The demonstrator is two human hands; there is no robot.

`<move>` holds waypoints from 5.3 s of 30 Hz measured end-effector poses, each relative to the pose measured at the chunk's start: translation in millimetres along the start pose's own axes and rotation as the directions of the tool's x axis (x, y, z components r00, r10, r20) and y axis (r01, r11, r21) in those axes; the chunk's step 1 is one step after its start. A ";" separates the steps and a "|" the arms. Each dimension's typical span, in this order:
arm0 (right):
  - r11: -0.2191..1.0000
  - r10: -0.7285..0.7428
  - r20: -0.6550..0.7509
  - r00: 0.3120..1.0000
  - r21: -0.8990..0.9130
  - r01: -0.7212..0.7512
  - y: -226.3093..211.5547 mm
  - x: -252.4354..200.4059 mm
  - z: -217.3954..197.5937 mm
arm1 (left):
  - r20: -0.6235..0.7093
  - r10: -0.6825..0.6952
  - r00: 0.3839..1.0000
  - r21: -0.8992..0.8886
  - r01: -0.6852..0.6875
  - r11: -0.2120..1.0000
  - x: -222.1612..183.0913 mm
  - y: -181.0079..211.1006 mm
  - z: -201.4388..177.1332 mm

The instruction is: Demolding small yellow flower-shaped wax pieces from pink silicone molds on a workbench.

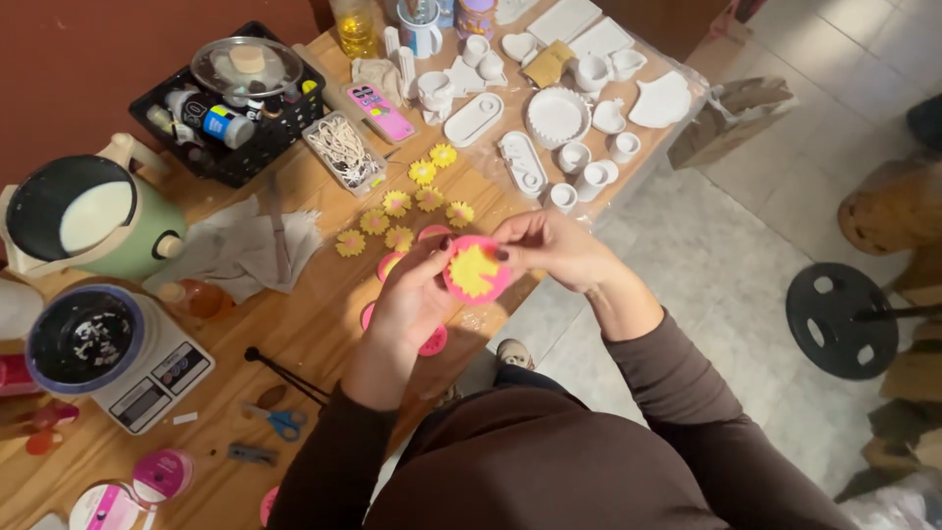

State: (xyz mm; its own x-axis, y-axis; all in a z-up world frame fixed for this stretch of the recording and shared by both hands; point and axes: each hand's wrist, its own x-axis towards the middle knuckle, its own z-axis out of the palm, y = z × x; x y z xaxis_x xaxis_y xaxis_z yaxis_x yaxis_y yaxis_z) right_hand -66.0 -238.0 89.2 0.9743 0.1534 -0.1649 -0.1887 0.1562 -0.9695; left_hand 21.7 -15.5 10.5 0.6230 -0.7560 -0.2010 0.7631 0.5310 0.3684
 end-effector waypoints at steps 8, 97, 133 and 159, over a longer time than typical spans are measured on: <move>0.957 -0.072 -0.255 0.964 0.255 0.139 28.9 -8.2 24.0 | -0.135 0.243 0.961 0.174 -0.218 0.960 -19.2 3.1 26.5; 0.813 0.295 -0.398 0.869 0.583 -0.009 187.6 107.5 -160.4 | -0.376 0.696 0.611 0.786 -0.188 0.589 -31.0 -161.8 -124.5; 0.632 -0.281 -0.288 0.916 -0.774 -0.049 191.3 69.9 -55.7 | 0.188 0.595 0.781 0.940 0.033 -0.340 -11.8 -91.8 -83.7; 0.940 -0.245 -0.202 0.948 0.190 0.283 14.0 -2.5 49.3 | 0.100 0.336 0.936 0.632 -0.321 0.705 -55.3 32.9 63.5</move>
State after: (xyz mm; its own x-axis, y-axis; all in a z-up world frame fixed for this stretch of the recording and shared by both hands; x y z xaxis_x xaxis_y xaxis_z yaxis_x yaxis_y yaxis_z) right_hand -77.1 -188.1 84.9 0.9950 -0.0895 0.0442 0.0748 0.3761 -0.9236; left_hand 1.4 19.5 91.4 0.8228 -0.5677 0.0269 0.2295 0.3753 0.8980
